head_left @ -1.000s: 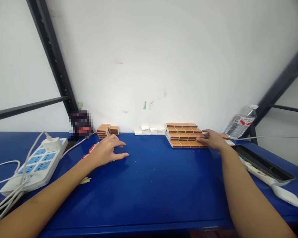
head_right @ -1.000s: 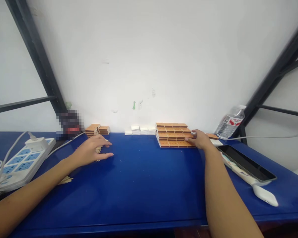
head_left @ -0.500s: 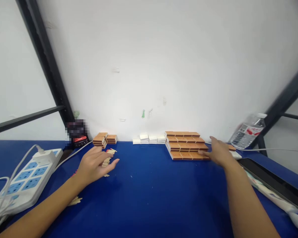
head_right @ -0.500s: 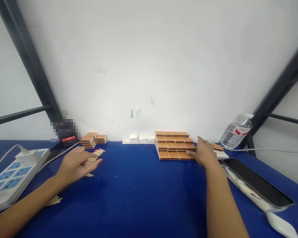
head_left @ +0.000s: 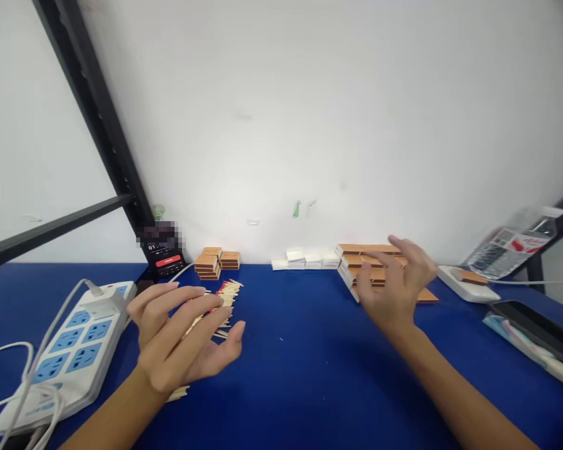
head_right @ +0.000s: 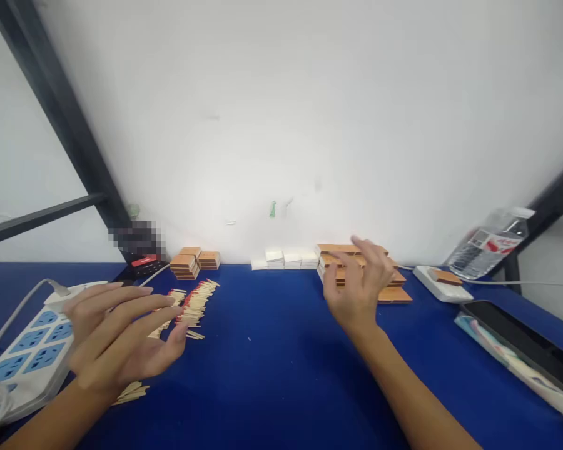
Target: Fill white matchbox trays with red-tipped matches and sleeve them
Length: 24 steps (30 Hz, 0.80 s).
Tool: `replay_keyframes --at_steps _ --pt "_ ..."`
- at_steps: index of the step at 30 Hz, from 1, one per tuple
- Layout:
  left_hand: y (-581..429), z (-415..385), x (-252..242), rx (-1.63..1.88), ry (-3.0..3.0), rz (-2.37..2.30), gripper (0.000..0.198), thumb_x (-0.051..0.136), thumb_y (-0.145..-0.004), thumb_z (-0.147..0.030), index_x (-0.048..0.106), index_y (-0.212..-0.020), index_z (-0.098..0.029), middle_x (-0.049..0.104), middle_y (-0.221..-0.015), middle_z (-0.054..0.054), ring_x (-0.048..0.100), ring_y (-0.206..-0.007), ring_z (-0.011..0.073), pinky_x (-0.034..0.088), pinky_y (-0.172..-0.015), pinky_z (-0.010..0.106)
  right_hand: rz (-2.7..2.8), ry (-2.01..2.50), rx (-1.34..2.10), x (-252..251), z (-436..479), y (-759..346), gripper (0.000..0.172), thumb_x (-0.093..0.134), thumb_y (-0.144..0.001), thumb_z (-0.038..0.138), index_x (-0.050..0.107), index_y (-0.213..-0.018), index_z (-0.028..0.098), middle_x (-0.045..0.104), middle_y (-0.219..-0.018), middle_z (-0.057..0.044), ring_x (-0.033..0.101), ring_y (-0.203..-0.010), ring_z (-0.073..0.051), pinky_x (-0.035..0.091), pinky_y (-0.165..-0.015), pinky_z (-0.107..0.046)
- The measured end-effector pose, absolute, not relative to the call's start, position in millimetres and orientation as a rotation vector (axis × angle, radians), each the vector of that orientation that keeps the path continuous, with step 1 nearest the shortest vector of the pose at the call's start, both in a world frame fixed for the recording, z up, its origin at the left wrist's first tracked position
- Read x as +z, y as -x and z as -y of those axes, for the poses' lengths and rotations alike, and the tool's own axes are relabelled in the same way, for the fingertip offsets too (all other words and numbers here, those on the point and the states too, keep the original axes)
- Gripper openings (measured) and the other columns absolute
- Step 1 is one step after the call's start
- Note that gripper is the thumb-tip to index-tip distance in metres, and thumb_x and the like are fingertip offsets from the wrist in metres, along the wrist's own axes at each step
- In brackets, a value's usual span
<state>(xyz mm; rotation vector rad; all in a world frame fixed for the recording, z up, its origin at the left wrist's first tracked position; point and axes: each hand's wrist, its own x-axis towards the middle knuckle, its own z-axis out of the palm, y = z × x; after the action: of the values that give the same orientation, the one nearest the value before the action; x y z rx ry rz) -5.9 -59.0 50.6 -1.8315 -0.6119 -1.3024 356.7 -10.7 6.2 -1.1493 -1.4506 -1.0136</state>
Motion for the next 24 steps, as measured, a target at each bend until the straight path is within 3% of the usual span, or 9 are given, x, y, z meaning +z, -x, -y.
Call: replay_keyframes --at_steps 6,10,14,17,20,24 --pt "13.4 62.2 42.1 -1.285 1.908 0.837 0.023 0.076 -0.079 -0.037 0.073 -0.101 -0.036 0.075 -0.073 0.002 0.066 -0.073 0.0299 0.054 -0.074 0.055 1.677 1.033 -0.853 -16.9 24.3 -309.0 0.038 0.077 -0.082 0.007 0.068 -0.113 0.026 0.069 -0.129 -0.010 0.066 -0.123 -0.034 0.051 -0.111 -0.059" --pt "6.9 48.9 30.8 -1.344 1.937 0.888 0.018 0.077 -0.077 -0.029 0.072 -0.093 -0.034 0.076 -0.074 0.000 0.066 -0.072 0.0275 0.055 -0.076 0.053 1.649 1.098 -0.757 -14.7 27.0 -313.8 0.034 0.076 -0.083 0.005 0.070 -0.108 0.028 0.071 -0.125 -0.008 0.066 -0.122 -0.034 0.052 -0.108 -0.057" --pt "1.2 38.9 29.6 -1.296 1.991 0.898 0.017 0.075 -0.078 -0.028 0.072 -0.093 -0.035 0.075 -0.070 -0.002 0.067 -0.070 0.0274 0.055 -0.078 0.054 1.663 1.040 -0.617 -9.3 29.4 -317.2 0.031 0.073 -0.083 0.001 0.072 -0.099 0.027 0.076 -0.110 -0.005 0.070 -0.108 -0.030 0.055 -0.100 -0.053" --pt "-0.8 37.0 29.3 -1.214 2.055 0.892 0.024 0.075 -0.080 -0.026 0.071 -0.103 -0.033 0.080 -0.082 0.000 0.072 -0.083 0.0287 0.058 -0.085 0.053 1.735 0.978 -0.473 -6.7 31.4 -315.5 0.030 0.072 -0.083 0.001 0.071 -0.100 0.026 0.078 -0.100 -0.003 0.073 -0.101 -0.028 0.055 -0.098 -0.052" --pt "0.6 31.6 26.9 -1.176 2.078 0.823 0.043 0.080 -0.079 -0.023 0.068 -0.121 -0.027 0.083 -0.101 0.004 0.074 -0.101 0.0308 0.058 -0.096 0.054 1.790 0.954 -0.424 -4.3 32.2 -313.9 0.032 0.073 -0.084 0.004 0.071 -0.108 0.026 0.079 -0.104 -0.005 0.074 -0.105 -0.029 0.053 -0.103 -0.055" --pt "10.5 12.6 27.5 -0.969 2.068 0.957 0.052 0.079 -0.086 -0.029 0.062 -0.134 -0.029 0.075 -0.130 0.010 0.066 -0.127 0.0374 0.054 -0.103 0.056 1.782 0.910 -0.527 -1.6 30.2 -313.7 0.033 0.077 -0.081 0.005 0.071 -0.106 0.026 0.079 -0.110 -0.006 0.073 -0.109 -0.031 0.052 -0.106 -0.057"
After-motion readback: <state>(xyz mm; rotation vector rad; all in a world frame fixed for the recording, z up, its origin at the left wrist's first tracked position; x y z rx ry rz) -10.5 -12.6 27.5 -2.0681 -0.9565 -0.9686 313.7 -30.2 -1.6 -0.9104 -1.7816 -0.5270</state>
